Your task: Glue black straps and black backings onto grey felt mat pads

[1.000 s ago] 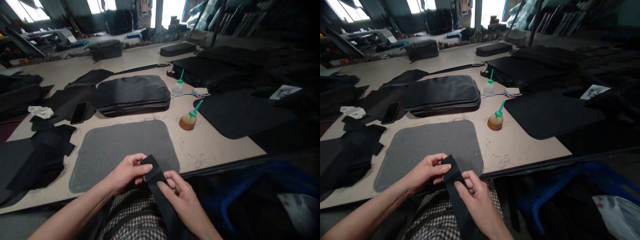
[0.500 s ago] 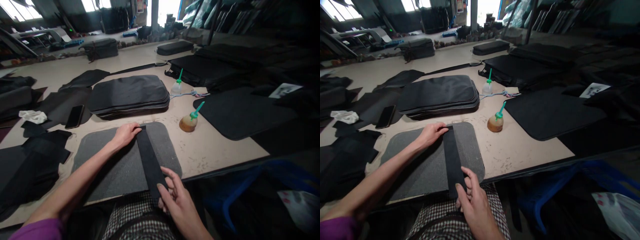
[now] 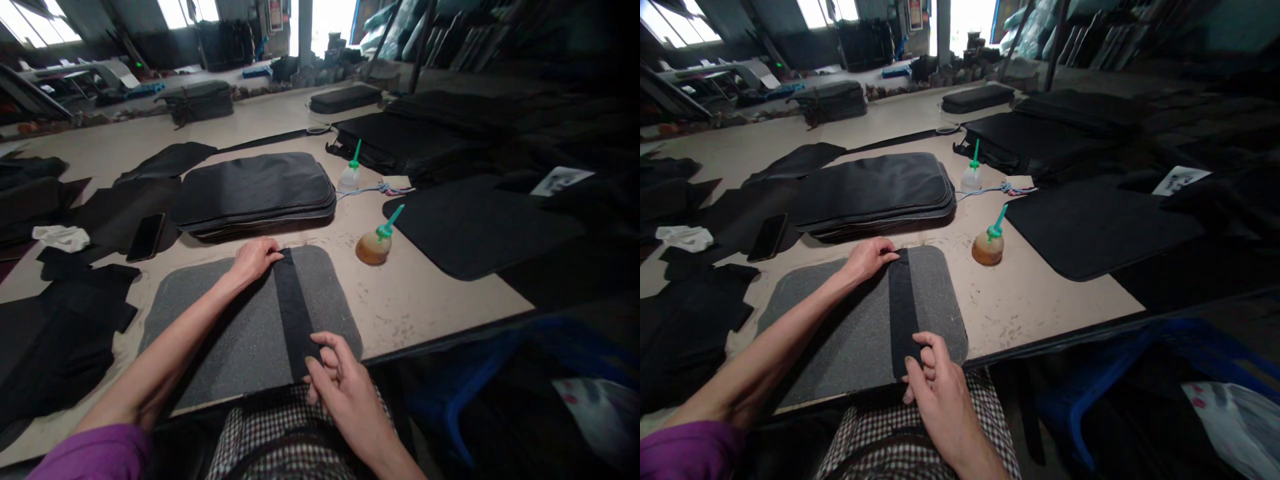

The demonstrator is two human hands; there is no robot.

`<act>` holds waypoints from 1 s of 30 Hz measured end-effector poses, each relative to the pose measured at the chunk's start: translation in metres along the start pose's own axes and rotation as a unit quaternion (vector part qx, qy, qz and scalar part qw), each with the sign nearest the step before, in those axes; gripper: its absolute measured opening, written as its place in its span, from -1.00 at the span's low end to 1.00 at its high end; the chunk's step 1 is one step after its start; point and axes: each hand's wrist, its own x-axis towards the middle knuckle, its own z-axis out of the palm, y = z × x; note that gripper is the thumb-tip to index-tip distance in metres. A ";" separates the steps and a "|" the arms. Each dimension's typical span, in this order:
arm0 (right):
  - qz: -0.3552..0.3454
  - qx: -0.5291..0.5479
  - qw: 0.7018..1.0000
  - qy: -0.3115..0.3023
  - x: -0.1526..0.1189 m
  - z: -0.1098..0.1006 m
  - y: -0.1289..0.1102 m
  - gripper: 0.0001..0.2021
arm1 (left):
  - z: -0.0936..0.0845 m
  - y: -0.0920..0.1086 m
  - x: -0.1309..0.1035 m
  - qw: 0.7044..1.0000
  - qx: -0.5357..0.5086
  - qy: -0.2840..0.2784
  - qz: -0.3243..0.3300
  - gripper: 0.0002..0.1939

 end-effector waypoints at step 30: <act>-0.127 -0.279 0.952 0.018 0.004 0.006 0.021 -0.87 | 0.004 0.020 -0.054 0.990 0.100 0.002 0.103 -0.61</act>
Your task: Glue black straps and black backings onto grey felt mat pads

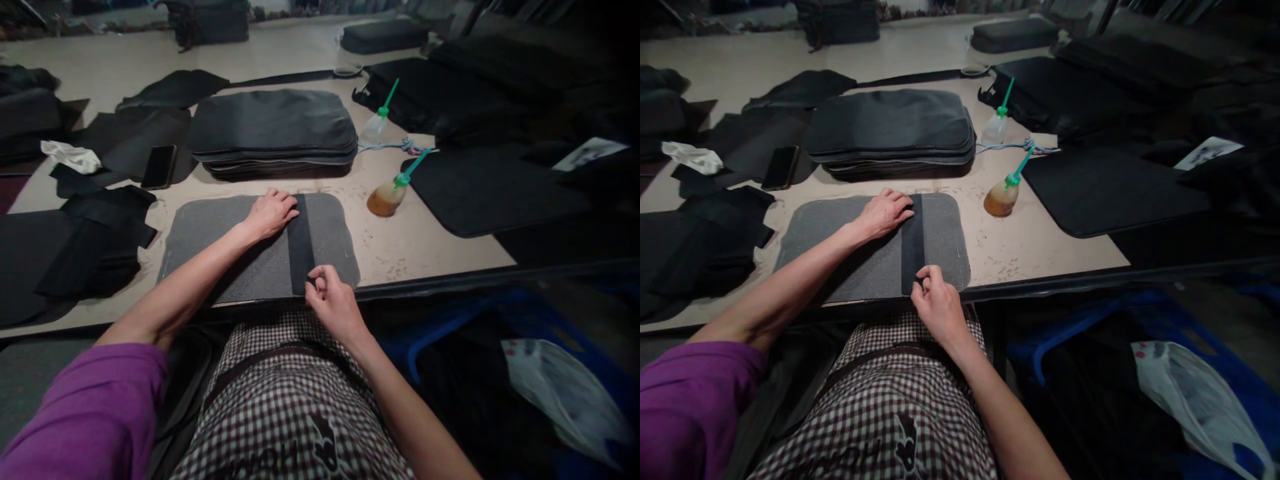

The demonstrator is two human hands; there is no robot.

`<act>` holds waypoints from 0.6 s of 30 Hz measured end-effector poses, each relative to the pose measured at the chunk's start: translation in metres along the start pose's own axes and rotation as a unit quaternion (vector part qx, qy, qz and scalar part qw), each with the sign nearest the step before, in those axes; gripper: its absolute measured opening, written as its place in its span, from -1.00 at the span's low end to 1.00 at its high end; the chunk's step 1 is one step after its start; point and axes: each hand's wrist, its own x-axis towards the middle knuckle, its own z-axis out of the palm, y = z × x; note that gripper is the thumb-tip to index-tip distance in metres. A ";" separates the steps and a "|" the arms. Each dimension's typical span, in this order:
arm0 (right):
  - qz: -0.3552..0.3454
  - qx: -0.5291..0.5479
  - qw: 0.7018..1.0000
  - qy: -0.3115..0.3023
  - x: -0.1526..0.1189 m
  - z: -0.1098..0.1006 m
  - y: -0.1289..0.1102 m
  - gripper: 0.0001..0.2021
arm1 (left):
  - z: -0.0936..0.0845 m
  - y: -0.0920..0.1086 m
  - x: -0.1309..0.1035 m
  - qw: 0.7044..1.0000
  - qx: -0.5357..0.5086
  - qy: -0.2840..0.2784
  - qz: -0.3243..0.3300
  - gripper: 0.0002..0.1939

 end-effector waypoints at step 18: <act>-0.114 -0.463 0.879 -0.029 -0.008 0.000 -0.006 -0.72 | -0.003 -0.009 0.015 0.980 -0.096 0.093 -0.151 -0.85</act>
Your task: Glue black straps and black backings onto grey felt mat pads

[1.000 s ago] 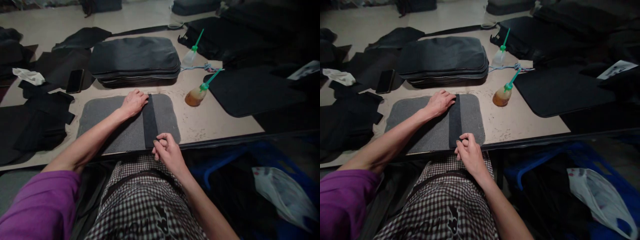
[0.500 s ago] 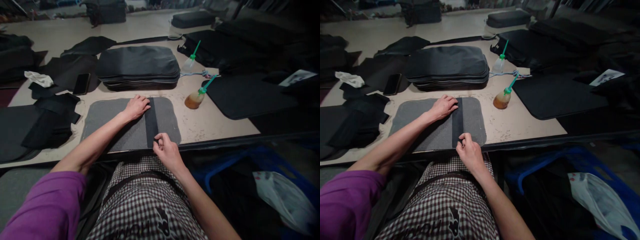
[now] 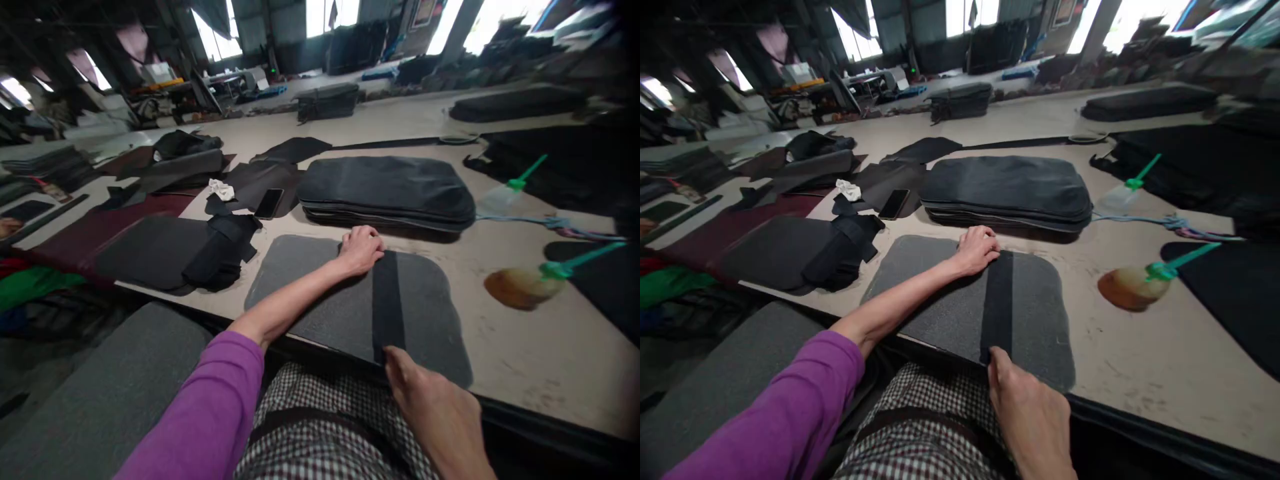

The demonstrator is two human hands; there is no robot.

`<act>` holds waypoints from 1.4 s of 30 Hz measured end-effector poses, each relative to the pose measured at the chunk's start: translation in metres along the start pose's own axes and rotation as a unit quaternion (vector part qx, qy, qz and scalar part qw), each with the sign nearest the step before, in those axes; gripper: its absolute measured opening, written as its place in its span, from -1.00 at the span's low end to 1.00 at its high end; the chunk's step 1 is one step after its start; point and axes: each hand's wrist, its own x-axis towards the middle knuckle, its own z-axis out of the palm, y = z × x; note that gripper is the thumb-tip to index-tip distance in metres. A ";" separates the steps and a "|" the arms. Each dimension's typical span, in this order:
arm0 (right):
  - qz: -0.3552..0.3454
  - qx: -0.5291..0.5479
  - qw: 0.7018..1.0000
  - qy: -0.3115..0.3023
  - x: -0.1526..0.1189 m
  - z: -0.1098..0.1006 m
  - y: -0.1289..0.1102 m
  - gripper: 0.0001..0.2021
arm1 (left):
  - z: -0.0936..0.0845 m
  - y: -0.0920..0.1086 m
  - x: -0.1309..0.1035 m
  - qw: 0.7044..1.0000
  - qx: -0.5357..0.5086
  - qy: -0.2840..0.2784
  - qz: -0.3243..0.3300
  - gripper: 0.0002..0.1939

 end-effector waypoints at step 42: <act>-0.106 0.581 0.806 -0.032 0.038 -0.070 -0.076 -0.79 | -0.228 -0.004 -0.189 0.954 -0.276 -0.110 -0.035 -0.80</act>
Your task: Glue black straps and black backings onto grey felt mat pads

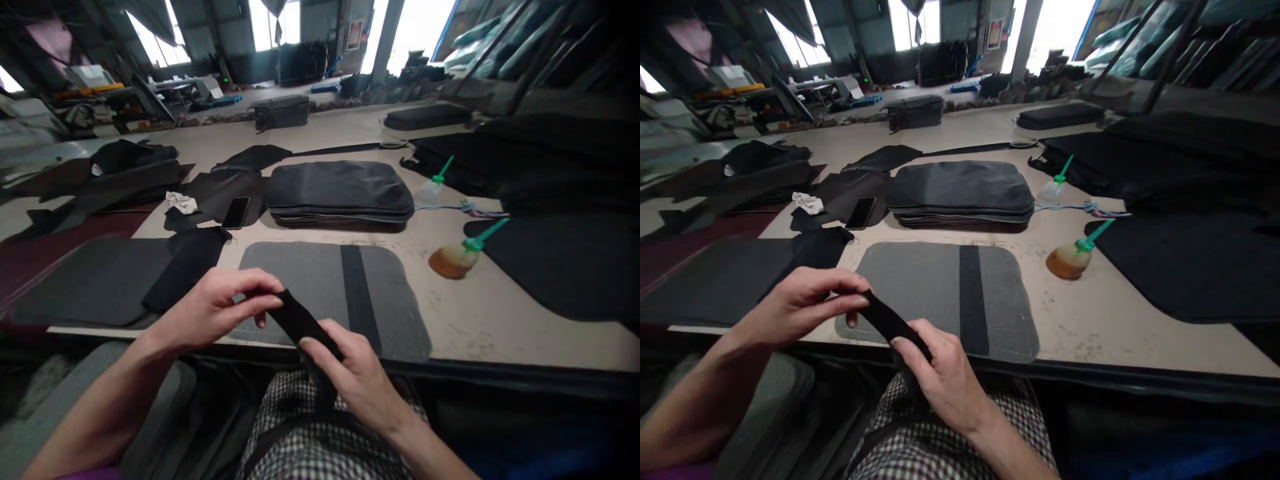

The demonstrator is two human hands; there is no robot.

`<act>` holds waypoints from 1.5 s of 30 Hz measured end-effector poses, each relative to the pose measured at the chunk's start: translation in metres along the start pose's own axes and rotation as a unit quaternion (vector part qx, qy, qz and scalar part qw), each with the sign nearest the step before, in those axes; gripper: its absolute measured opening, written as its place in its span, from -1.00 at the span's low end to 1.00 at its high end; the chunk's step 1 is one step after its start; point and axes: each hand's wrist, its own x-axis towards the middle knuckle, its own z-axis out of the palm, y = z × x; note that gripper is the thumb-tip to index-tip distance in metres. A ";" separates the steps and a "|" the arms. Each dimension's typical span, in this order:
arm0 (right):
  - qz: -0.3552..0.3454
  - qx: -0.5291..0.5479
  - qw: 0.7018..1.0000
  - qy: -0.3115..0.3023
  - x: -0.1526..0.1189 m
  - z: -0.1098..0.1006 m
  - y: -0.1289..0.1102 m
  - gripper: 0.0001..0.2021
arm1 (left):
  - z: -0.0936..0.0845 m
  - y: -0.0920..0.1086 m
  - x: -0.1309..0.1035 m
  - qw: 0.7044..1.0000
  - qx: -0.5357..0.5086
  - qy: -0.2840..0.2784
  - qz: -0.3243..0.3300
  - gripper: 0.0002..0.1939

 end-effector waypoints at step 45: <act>0.192 0.116 0.973 -0.057 0.064 0.067 0.044 -0.82 | 0.011 -0.193 0.188 0.907 0.404 -0.005 0.123 -0.75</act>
